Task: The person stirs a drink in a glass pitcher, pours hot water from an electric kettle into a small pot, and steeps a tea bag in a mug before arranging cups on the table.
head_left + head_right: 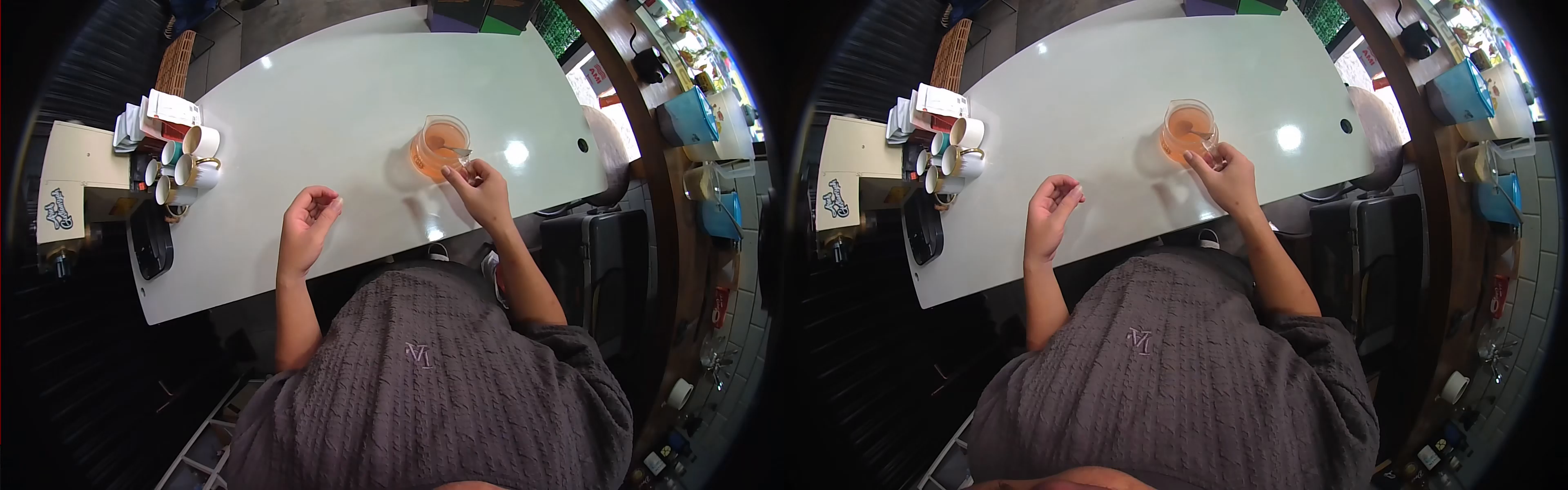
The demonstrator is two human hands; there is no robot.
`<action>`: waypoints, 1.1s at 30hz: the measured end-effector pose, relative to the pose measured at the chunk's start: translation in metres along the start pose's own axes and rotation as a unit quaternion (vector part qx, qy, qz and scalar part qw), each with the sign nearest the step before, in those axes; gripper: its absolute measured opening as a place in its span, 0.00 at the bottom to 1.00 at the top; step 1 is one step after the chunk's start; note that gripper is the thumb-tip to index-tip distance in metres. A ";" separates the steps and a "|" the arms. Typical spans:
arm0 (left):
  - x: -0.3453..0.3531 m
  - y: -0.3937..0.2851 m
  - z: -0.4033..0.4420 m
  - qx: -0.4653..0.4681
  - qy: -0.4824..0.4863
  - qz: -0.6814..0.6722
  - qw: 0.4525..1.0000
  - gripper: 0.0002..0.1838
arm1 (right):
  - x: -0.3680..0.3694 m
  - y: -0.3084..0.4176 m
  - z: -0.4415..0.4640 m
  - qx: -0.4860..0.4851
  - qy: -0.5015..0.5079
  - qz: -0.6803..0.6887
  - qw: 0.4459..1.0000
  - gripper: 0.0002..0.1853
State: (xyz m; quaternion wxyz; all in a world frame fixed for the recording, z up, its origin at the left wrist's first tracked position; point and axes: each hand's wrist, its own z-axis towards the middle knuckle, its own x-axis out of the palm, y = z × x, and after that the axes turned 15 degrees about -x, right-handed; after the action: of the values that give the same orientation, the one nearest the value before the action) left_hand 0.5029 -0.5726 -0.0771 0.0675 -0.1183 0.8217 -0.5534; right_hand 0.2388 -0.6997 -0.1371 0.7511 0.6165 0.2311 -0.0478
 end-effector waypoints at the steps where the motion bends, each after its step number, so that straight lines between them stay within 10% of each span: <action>1: 0.000 0.001 0.000 -0.002 0.000 0.001 1.000 0.07 | 0.003 0.008 -0.001 -0.024 -0.059 -0.011 0.998 0.22; 21: -0.028 0.013 -0.006 -0.023 0.000 -0.010 1.000 0.08 | 0.009 0.023 0.035 -0.313 -0.180 -0.219 0.906 0.07; 33: -0.055 0.011 0.007 -0.025 0.011 -0.003 1.000 0.08 | 0.004 0.048 0.041 -0.280 -0.084 -0.261 0.920 0.05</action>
State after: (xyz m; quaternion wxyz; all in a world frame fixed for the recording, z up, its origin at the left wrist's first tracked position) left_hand 0.5566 -0.5601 -0.0910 0.0538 -0.1161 0.8356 -0.5342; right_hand 0.2717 -0.7266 -0.0901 0.8707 0.2925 0.3236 -0.2274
